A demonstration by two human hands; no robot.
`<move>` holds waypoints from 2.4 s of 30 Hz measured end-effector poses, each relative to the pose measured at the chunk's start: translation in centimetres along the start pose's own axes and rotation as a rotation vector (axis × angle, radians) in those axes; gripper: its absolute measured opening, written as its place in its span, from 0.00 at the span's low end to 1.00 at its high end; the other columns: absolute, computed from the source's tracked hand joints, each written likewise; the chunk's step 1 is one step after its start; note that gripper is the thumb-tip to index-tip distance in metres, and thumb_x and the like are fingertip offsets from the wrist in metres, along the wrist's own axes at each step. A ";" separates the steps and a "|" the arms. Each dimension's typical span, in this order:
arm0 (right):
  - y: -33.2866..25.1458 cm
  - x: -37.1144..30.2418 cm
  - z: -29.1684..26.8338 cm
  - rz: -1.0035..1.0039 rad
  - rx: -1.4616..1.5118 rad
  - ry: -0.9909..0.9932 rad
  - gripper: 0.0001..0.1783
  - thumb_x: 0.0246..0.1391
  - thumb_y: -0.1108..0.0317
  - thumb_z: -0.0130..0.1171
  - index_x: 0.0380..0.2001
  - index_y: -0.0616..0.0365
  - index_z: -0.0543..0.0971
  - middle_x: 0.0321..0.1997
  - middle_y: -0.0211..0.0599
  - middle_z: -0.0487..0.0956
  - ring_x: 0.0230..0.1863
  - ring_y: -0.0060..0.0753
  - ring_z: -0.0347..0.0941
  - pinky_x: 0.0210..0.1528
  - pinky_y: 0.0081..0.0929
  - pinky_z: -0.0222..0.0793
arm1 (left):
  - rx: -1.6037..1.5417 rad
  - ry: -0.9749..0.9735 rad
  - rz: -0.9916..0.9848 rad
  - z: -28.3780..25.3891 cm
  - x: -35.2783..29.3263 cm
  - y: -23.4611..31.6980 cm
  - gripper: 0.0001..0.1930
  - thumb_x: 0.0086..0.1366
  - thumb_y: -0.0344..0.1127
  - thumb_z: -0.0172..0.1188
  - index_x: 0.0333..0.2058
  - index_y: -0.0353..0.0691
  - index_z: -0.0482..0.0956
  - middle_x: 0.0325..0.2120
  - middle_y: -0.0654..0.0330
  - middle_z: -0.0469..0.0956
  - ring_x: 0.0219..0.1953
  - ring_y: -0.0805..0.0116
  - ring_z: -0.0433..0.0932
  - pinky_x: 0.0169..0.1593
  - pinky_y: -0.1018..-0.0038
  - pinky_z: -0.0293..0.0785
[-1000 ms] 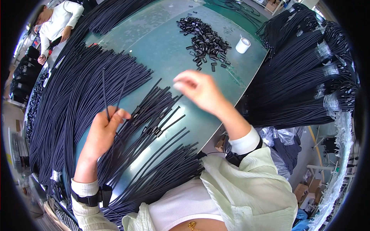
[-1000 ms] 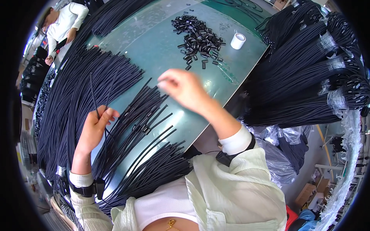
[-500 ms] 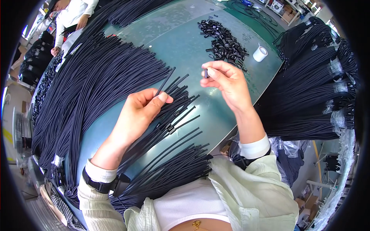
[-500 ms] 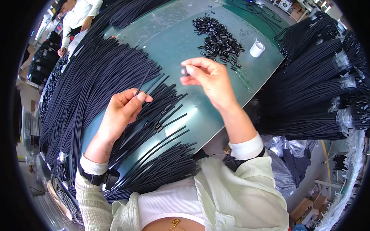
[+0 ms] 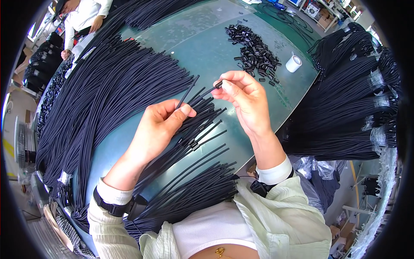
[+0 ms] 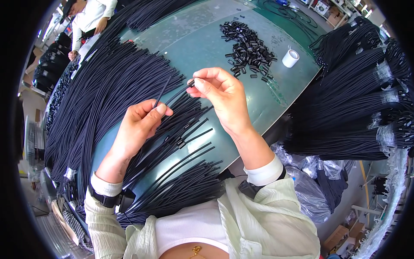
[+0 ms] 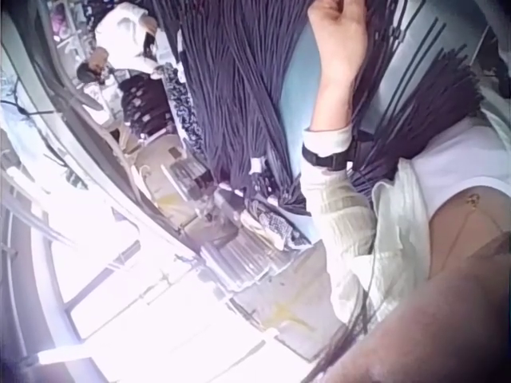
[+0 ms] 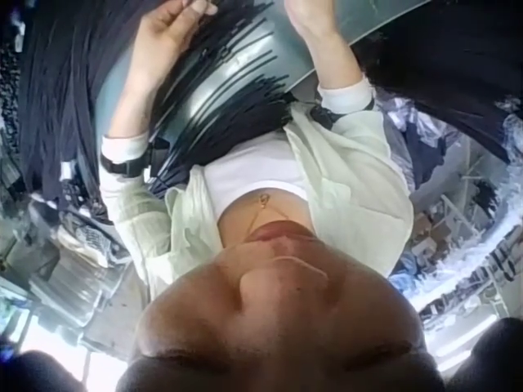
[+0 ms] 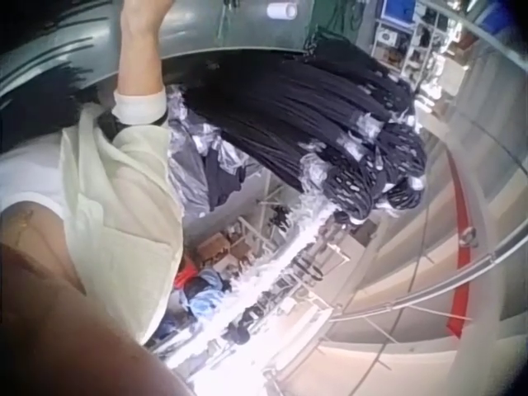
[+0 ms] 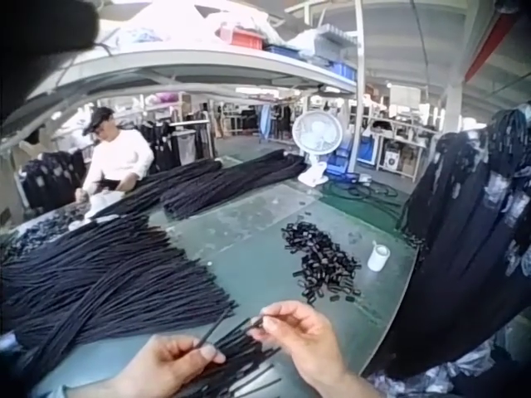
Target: The person picks up a bundle of cords and slides a plastic cap onto the end of each cord by hand. After capping the cords, the person folds the bundle and sets it down on the table.
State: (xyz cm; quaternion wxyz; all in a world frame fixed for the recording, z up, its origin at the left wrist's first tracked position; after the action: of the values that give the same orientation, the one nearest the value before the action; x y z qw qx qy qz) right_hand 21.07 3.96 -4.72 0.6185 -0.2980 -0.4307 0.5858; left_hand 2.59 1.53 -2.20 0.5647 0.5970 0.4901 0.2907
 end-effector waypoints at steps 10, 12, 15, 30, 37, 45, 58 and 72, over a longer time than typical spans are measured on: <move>-0.3 -0.1 -0.4 0.100 -0.095 -0.056 0.07 0.56 0.73 0.56 0.37 0.63 0.75 0.36 0.40 0.79 0.37 0.30 0.78 0.41 0.26 0.75 | 0.283 0.099 0.218 0.2 -0.4 0.4 0.13 0.67 0.40 0.52 0.30 0.38 0.79 0.14 0.76 0.61 0.17 0.88 0.53 0.20 0.86 0.48; 0.0 -0.2 -0.2 0.093 -0.103 -0.085 0.06 0.56 0.73 0.56 0.37 0.63 0.75 0.36 0.40 0.78 0.36 0.29 0.77 0.40 0.25 0.75 | 0.296 0.130 0.237 0.2 -0.9 0.7 0.13 0.67 0.37 0.53 0.31 0.34 0.79 0.18 0.73 0.69 0.22 0.87 0.60 0.25 0.84 0.57; 0.7 -0.6 1.0 0.084 -0.111 -0.155 0.06 0.56 0.73 0.56 0.36 0.64 0.76 0.34 0.38 0.78 0.35 0.26 0.77 0.39 0.22 0.75 | 0.229 0.107 0.191 0.2 -0.8 1.1 0.12 0.66 0.36 0.54 0.31 0.31 0.79 0.21 0.71 0.72 0.25 0.86 0.63 0.28 0.83 0.61; -0.4 0.9 -4.7 -0.302 -1.278 -0.214 0.07 0.52 0.72 0.58 0.36 0.60 0.78 0.33 0.30 0.76 0.30 0.24 0.73 0.35 0.20 0.70 | 0.582 0.088 0.213 -4.5 -1.6 -1.8 0.12 0.68 0.38 0.51 0.32 0.36 0.76 0.17 0.71 0.66 0.18 0.84 0.57 0.22 0.84 0.54; 0.3 2.7 -7.8 -0.332 -1.799 -0.314 0.07 0.51 0.73 0.59 0.35 0.60 0.77 0.36 0.32 0.76 0.33 0.27 0.75 0.35 0.24 0.71 | -0.063 0.029 -0.054 -1.6 -0.6 -0.5 0.14 0.70 0.40 0.48 0.33 0.37 0.77 0.16 0.71 0.65 0.17 0.85 0.58 0.21 0.87 0.55; 0.2 1.7 -2.6 0.175 -0.151 -0.115 0.05 0.56 0.72 0.56 0.35 0.62 0.75 0.37 0.37 0.78 0.34 0.26 0.77 0.37 0.24 0.75 | 0.011 -0.056 -0.003 0.1 0.3 -1.5 0.14 0.69 0.40 0.49 0.33 0.37 0.77 0.14 0.75 0.61 0.17 0.86 0.55 0.21 0.86 0.50; -0.3 0.4 0.1 0.124 -0.163 -0.150 0.05 0.54 0.71 0.58 0.33 0.59 0.73 0.32 0.37 0.78 0.32 0.25 0.77 0.36 0.22 0.75 | 0.128 -0.012 0.106 0.2 -0.3 -1.1 0.13 0.69 0.39 0.50 0.32 0.38 0.77 0.14 0.76 0.60 0.17 0.87 0.54 0.20 0.85 0.48; 0.5 -0.5 3.4 0.262 -0.240 -0.510 0.06 0.50 0.72 0.63 0.27 0.62 0.76 0.26 0.31 0.78 0.24 0.15 0.70 0.28 0.13 0.68 | -0.030 -0.167 0.051 -0.2 -0.9 0.9 0.11 0.66 0.41 0.55 0.30 0.39 0.76 0.16 0.75 0.66 0.18 0.87 0.61 0.22 0.87 0.57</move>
State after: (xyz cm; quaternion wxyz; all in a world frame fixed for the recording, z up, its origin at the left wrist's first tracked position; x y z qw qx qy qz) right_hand 17.81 3.10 -3.71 0.3701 -0.2655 -0.5959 0.6614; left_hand 2.29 0.90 -1.07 0.6047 0.6230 0.4217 0.2615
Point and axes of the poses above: each hand's wrist, its own x-axis towards the middle knuckle, its own z-axis out of the palm, y = z × x, the point moved 5 cm from there along x, towards the middle knuckle
